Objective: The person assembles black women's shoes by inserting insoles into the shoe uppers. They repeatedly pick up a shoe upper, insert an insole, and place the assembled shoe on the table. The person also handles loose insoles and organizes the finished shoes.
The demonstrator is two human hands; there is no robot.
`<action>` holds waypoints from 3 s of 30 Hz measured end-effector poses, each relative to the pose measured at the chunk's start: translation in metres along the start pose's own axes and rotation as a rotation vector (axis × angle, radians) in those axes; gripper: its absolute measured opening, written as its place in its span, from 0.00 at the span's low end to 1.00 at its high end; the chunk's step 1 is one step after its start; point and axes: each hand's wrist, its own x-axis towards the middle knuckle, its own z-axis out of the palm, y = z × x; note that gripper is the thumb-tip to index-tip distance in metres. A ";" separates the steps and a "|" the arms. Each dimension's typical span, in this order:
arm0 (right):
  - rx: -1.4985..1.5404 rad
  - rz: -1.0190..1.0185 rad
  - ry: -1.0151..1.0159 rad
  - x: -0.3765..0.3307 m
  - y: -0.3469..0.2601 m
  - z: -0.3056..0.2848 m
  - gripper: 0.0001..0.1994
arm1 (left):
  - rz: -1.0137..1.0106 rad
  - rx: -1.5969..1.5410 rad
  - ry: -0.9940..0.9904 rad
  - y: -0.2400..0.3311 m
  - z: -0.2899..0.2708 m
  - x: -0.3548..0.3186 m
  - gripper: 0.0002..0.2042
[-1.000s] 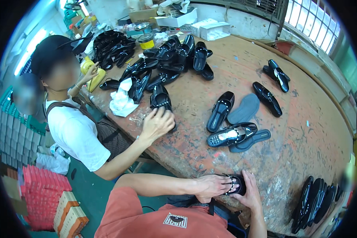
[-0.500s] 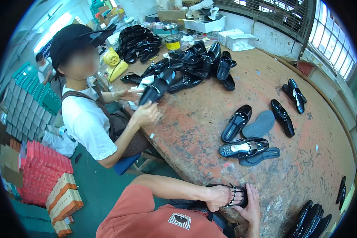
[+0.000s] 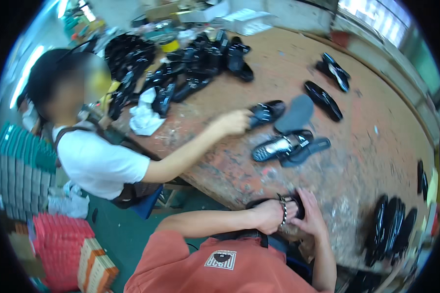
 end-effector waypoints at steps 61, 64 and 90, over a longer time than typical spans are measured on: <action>-0.818 -0.553 -0.057 0.314 0.019 -0.144 0.09 | -0.732 -0.110 0.427 -0.112 -0.080 -0.010 0.50; -0.739 -0.540 0.331 0.261 0.021 -0.171 0.09 | -0.672 -0.212 0.513 -0.113 -0.093 -0.035 0.48; 0.600 -0.018 0.283 0.083 -0.127 -0.016 0.33 | -0.506 -1.464 0.961 0.015 -0.067 -0.035 0.27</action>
